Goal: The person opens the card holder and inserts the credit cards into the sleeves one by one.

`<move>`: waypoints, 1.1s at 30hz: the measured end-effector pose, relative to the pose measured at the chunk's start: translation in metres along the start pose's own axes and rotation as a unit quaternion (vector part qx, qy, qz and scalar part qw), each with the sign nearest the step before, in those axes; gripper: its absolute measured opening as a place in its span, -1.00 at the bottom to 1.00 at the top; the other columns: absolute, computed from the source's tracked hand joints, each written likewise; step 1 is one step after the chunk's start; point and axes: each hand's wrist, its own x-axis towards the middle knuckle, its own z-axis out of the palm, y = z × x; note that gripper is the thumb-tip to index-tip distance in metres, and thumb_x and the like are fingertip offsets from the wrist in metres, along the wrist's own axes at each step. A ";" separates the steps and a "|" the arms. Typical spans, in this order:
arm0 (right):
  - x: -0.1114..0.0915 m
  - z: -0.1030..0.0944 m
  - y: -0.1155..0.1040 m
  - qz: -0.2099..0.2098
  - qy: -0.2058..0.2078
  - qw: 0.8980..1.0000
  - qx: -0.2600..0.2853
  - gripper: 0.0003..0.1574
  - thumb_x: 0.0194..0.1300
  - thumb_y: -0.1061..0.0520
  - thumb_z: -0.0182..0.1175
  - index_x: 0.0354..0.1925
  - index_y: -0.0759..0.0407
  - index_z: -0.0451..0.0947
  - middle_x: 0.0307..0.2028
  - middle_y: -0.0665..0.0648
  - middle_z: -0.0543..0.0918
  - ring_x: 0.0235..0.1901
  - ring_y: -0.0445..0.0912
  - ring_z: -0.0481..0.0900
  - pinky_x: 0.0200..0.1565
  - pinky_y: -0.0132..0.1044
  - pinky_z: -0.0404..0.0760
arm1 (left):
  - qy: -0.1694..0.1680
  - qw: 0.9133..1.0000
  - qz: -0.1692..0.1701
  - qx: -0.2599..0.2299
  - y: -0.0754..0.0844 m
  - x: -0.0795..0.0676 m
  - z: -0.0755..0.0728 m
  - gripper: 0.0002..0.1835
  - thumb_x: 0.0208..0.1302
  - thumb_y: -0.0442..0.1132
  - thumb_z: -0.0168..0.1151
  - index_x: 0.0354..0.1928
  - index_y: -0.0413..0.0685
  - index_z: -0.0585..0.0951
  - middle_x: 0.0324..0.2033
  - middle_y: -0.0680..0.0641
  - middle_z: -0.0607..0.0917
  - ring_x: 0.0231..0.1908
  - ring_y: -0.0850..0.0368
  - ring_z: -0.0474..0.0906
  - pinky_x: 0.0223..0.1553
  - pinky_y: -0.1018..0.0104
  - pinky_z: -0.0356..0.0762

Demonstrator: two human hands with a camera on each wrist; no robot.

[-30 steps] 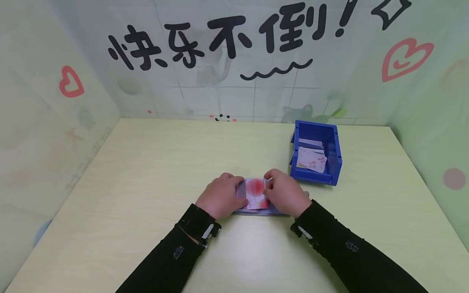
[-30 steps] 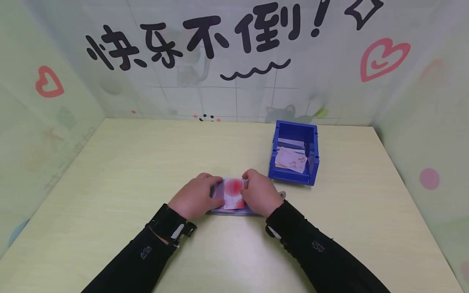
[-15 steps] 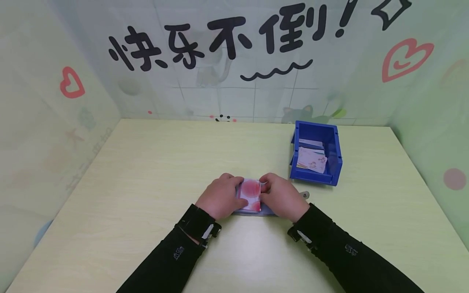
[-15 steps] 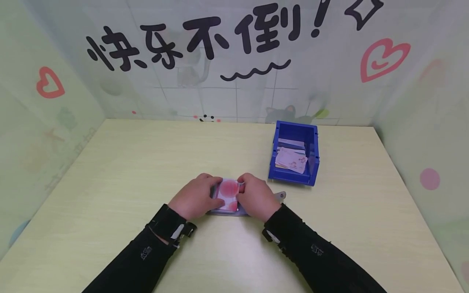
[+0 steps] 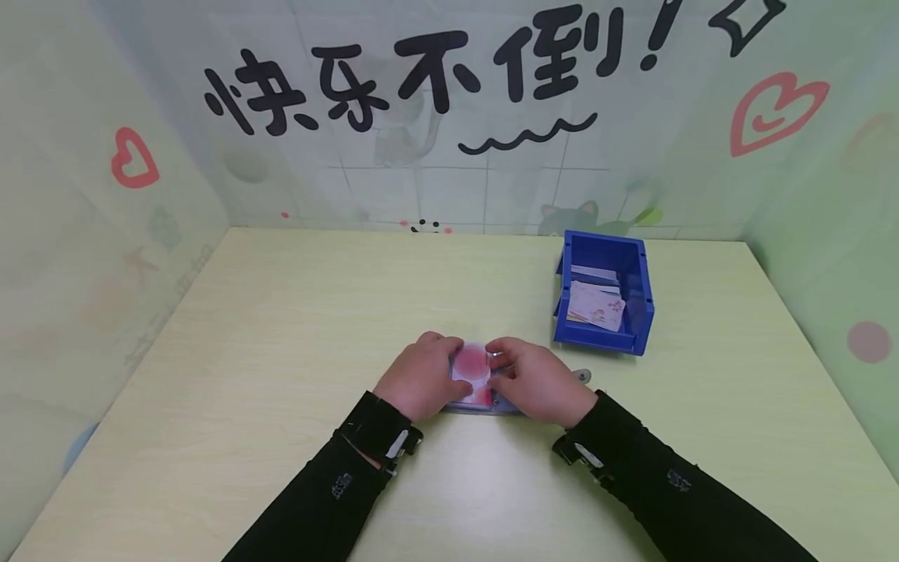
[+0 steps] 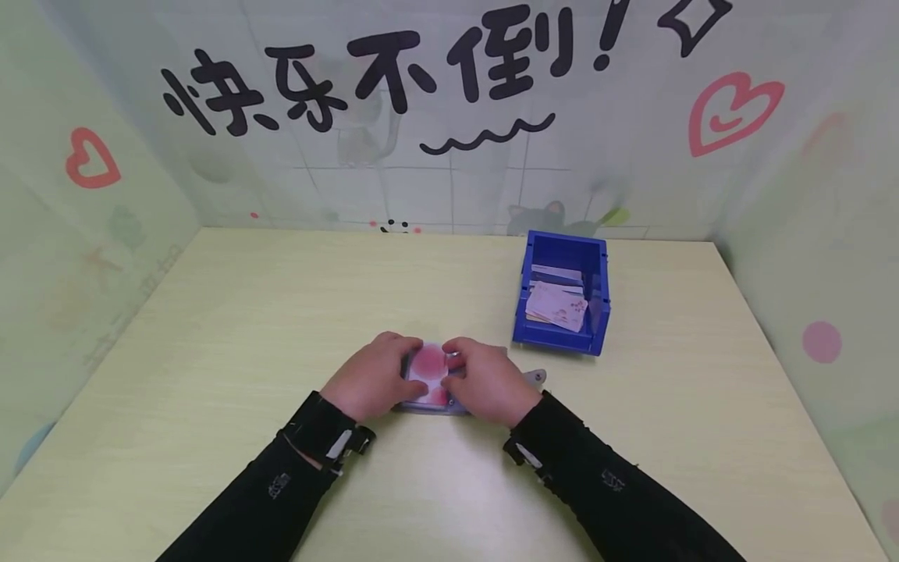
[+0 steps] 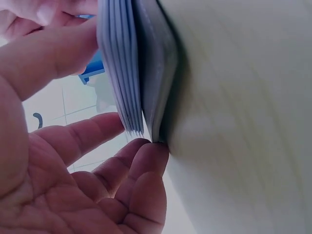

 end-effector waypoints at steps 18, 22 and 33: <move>-0.014 0.002 0.006 -0.086 -0.085 0.992 -0.020 -0.29 0.30 0.11 0.16 0.36 0.16 0.21 -0.08 0.02 0.59 -0.17 -0.27 0.50 -0.05 -0.23 0.53 | 0.024 0.982 -0.073 -0.173 -0.012 0.008 -0.002 -0.41 0.10 0.02 0.32 0.17 -0.02 0.47 -0.03 -0.02 0.56 -0.16 0.10 0.41 -0.07 0.12 0.45; -0.016 0.003 0.005 -0.102 -0.102 0.989 -0.026 -0.22 0.31 0.11 0.14 0.42 0.03 0.09 -0.11 -0.04 0.58 -0.16 -0.27 0.48 -0.06 -0.24 0.51 | 0.014 0.980 -0.058 -0.190 -0.011 0.009 -0.002 -0.40 0.10 0.01 0.31 0.18 -0.03 0.46 0.01 -0.02 0.55 -0.13 0.11 0.40 -0.03 0.10 0.43; -0.020 -0.006 0.013 -0.072 0.051 0.988 -0.127 -0.45 0.30 -0.01 0.15 0.21 0.14 0.40 0.11 0.06 0.51 0.08 -0.12 0.38 0.10 -0.03 0.42 | 0.042 0.979 -0.072 -0.189 -0.006 0.005 -0.008 -0.39 0.13 -0.16 0.22 0.27 -0.01 0.35 -0.05 -0.03 0.50 -0.23 0.08 0.41 -0.19 0.18 0.49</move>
